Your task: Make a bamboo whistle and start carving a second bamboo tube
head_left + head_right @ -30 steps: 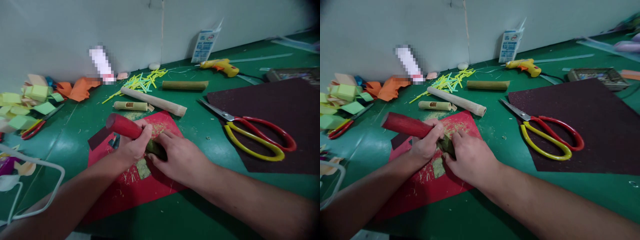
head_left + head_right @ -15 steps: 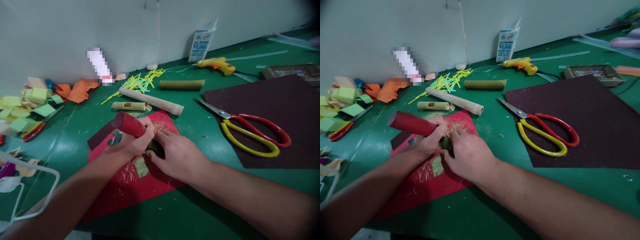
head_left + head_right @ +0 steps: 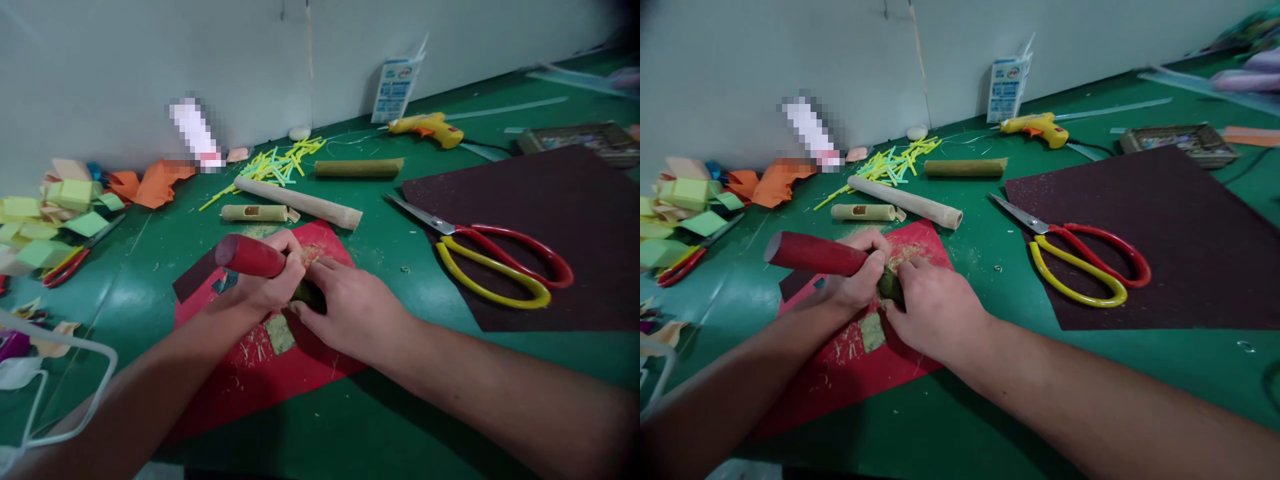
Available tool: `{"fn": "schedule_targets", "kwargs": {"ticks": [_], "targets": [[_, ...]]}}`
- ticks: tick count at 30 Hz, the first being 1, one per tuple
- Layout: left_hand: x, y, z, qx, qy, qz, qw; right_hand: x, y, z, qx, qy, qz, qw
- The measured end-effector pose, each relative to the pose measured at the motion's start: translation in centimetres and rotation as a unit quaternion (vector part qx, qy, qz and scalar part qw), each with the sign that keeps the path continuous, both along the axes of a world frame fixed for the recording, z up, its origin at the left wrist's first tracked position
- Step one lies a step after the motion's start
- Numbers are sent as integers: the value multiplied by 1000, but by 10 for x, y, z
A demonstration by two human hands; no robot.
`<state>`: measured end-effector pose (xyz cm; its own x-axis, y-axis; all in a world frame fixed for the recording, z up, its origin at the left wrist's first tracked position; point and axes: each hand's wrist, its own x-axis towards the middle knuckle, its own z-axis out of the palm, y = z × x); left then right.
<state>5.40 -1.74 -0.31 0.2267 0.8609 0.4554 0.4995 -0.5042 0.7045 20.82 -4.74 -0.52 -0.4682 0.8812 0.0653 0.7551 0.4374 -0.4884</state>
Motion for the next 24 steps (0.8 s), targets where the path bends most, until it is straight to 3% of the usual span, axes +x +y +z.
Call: {"fn": "schedule_targets", "kwargs": {"ticks": [24], "targets": [[4,1,-10,34,-8,78,996,-2,2,1,-3,6,13,1000]]}}
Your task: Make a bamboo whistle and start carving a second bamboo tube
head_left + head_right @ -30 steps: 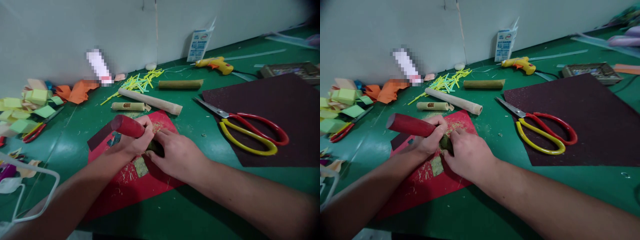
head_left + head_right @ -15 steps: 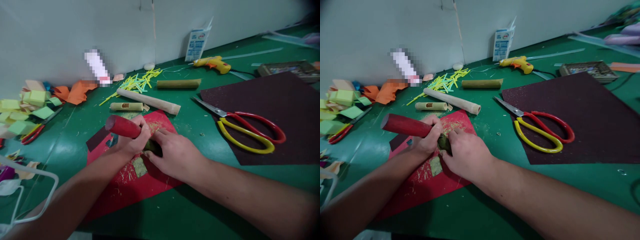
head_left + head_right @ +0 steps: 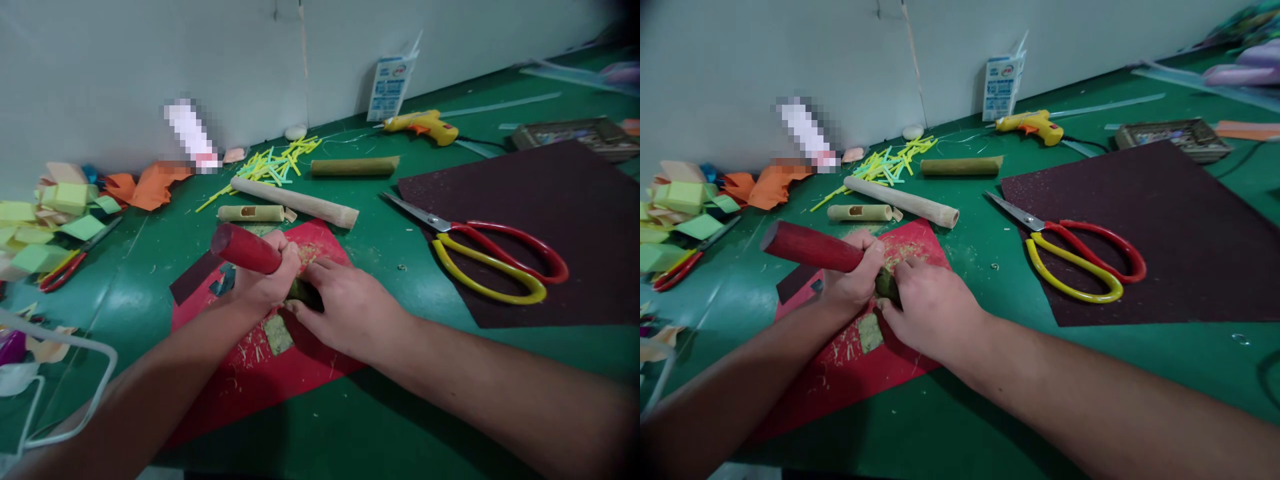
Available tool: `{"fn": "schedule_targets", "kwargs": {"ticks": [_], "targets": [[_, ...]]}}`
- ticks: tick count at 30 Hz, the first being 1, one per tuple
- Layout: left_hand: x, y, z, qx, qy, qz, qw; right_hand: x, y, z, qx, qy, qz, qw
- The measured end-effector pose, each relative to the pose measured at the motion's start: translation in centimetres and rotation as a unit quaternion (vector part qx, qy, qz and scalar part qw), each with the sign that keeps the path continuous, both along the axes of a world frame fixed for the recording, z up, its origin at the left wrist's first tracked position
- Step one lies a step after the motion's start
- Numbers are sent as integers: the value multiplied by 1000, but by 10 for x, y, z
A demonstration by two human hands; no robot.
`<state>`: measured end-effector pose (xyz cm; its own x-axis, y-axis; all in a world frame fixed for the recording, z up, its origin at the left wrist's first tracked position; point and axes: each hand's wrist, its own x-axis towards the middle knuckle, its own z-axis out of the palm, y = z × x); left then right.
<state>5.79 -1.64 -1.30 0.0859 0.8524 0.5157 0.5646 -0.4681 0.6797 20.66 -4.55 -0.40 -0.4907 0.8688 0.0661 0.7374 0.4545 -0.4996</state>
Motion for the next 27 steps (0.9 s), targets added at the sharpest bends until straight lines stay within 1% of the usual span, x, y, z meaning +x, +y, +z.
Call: {"fn": "schedule_targets", "kwargs": {"ticks": [7,12,17,21,24,27], "targets": [[-2,-1,1,-5,-8,-4,1000,-1,-1,1,-3,-1,1,1000],[-4,-1,-2,-7,-26,-9,1000,0,0,1,-1,2,3,1000],[-5,-3,-5,-4,-64,-19,998,-1,0,0,1,5,4,1000],[-4,-3,-5,-5,-106,-13,994,-1,1,-2,6,8,0,1000],[-4,-1,-4,-20,-124,-5,992,0,1,-2,9,7,-5,1000],[-4,4,-1,-45,-121,-3,992,0,1,-2,10,4,-7,1000]]}}
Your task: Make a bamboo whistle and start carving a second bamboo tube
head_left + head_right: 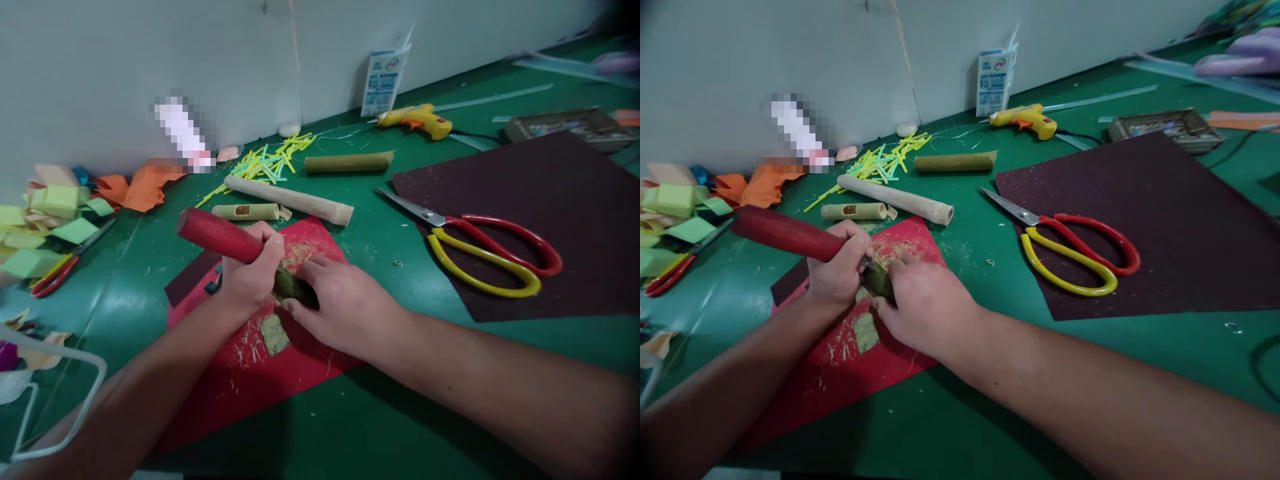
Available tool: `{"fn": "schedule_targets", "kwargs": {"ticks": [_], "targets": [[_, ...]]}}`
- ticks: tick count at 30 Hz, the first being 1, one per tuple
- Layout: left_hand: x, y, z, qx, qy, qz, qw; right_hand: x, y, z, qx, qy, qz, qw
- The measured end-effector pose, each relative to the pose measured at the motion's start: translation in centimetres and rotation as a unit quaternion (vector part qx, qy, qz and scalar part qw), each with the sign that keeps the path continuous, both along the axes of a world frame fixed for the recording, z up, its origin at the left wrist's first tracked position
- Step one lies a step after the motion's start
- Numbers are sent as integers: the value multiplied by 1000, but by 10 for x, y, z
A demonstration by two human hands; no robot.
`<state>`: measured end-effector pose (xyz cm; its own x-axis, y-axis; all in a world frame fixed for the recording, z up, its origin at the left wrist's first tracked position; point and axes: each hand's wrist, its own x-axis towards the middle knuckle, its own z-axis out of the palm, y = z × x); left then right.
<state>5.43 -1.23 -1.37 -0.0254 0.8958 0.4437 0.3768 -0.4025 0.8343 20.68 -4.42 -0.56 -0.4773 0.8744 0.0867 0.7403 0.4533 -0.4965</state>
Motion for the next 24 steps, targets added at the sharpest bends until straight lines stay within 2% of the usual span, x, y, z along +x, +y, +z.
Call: {"fn": "schedule_targets", "kwargs": {"ticks": [3,8,11,14,16,20,24], "targets": [[-3,3,8,-32,7,-3,999,1,0,0,1,0,1,1000],[-18,-3,34,-105,29,-16,994,3,2,2,7,-12,-5,1000],[-29,-13,45,-119,34,25,992,5,3,2,19,-19,-7,1000],[-37,-23,45,-130,32,73,988,6,3,1,44,-29,-7,999],[-41,-29,42,-151,35,82,984,6,3,0,67,-36,-7,997],[-46,-33,35,-180,57,22,982,7,6,1,108,-56,14,993],[-52,-30,32,-183,-7,-30,983,6,10,1,137,-66,27,988]]}}
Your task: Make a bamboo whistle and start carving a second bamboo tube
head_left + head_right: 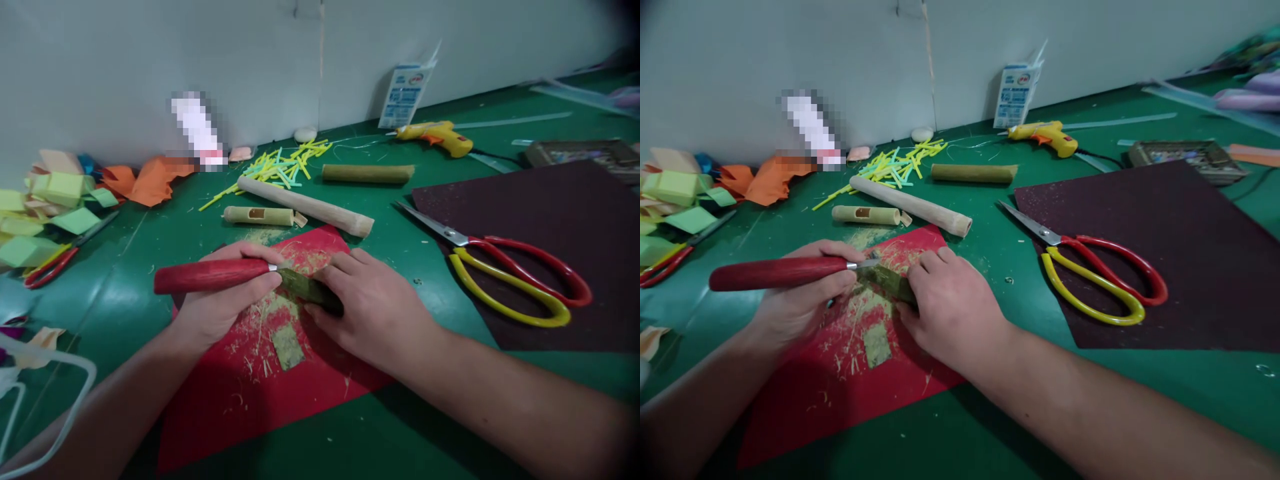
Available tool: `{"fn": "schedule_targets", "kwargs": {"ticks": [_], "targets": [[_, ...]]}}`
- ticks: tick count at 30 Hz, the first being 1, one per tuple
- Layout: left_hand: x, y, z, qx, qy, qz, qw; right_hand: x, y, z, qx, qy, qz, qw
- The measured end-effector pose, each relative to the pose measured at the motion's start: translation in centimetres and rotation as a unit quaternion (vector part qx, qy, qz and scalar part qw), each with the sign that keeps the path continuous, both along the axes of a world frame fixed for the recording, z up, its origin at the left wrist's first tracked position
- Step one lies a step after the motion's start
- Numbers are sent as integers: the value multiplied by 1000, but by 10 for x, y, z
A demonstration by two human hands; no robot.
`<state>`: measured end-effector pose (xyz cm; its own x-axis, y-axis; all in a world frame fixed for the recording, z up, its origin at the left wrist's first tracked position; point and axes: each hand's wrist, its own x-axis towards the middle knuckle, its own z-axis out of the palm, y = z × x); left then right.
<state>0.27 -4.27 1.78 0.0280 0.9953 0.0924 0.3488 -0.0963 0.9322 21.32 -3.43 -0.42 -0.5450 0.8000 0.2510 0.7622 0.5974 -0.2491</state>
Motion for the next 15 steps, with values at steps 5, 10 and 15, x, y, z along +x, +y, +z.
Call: {"fn": "schedule_targets", "kwargs": {"ticks": [5,10,15], "targets": [[-5,3,-7,-55,-131,-66,988,1,1,-2,10,20,-5,1000],[-3,4,-11,-28,-97,-2,995,-1,3,-4,-4,26,-3,1000],[8,6,-5,66,1,28,997,-1,3,-6,-16,25,-1,1000]]}}
